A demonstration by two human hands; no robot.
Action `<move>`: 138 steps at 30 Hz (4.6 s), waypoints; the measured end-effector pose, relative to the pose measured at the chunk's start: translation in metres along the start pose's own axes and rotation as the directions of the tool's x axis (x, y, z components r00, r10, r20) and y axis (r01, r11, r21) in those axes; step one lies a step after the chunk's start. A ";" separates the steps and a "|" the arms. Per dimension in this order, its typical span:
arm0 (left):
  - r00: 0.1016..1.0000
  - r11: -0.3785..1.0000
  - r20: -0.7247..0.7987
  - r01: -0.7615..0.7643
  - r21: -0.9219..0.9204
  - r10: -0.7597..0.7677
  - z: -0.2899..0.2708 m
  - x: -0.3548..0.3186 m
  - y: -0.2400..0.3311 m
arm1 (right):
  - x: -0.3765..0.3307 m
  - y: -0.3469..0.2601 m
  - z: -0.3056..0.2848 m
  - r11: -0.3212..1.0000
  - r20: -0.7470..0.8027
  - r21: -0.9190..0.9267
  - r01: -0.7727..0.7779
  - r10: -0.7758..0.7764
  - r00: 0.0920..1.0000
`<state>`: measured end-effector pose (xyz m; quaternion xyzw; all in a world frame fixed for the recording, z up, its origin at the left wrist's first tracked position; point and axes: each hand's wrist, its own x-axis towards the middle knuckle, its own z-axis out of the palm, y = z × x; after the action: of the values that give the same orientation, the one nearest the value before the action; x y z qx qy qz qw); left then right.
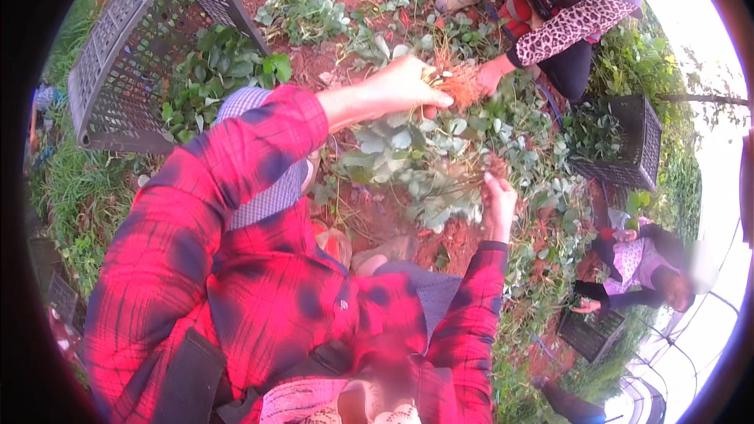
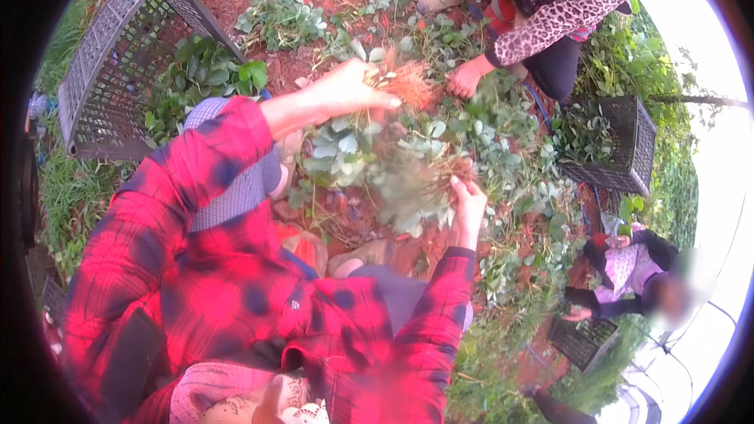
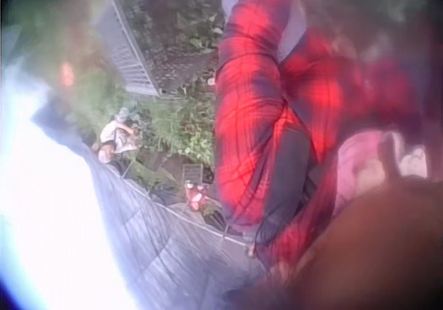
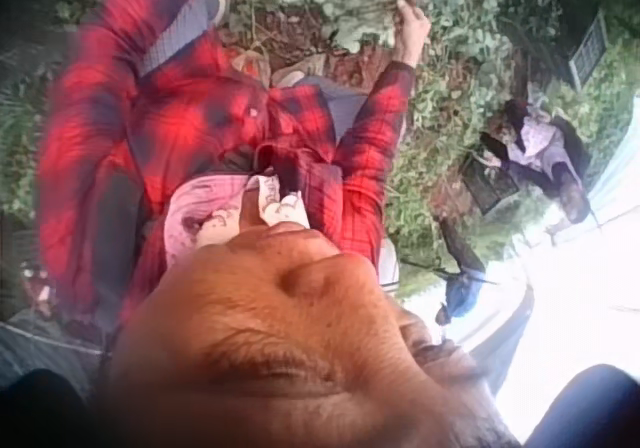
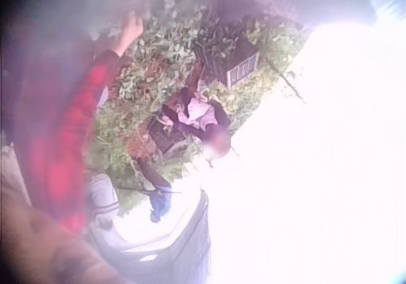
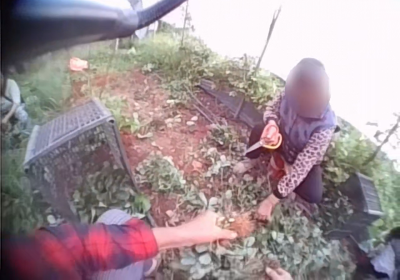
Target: The person is harvesting leafy vegetables in a garden. They are picking the vegetables by hand and placing them into a basket.
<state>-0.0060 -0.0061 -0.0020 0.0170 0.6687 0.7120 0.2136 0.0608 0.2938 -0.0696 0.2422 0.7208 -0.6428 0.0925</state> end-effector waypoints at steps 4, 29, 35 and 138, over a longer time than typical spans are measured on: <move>0.993 0.954 0.084 0.101 -0.281 -0.081 0.013 -0.002 -0.001 | -0.040 -0.044 0.007 0.973 -0.024 0.201 0.113 -0.111 0.994; 0.994 0.997 0.102 -0.040 -0.072 0.048 0.078 -0.028 -0.019 | -0.077 -0.031 0.075 0.919 -0.359 -0.058 0.390 -0.384 0.851; 0.974 0.974 0.094 -0.212 0.073 0.205 0.086 -0.016 -0.025 | -0.071 -0.025 0.089 0.808 -0.278 -0.162 0.567 -0.588 0.759; 0.929 0.979 0.369 0.050 -0.199 0.028 -0.005 -0.012 0.013 | -0.045 0.009 -0.006 0.596 0.118 -0.694 0.404 -0.459 0.881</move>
<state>-0.0007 -0.0143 0.0135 0.1249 0.5397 0.7598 0.3403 0.1052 0.2900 -0.0561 0.0302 0.9489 -0.3141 -0.0071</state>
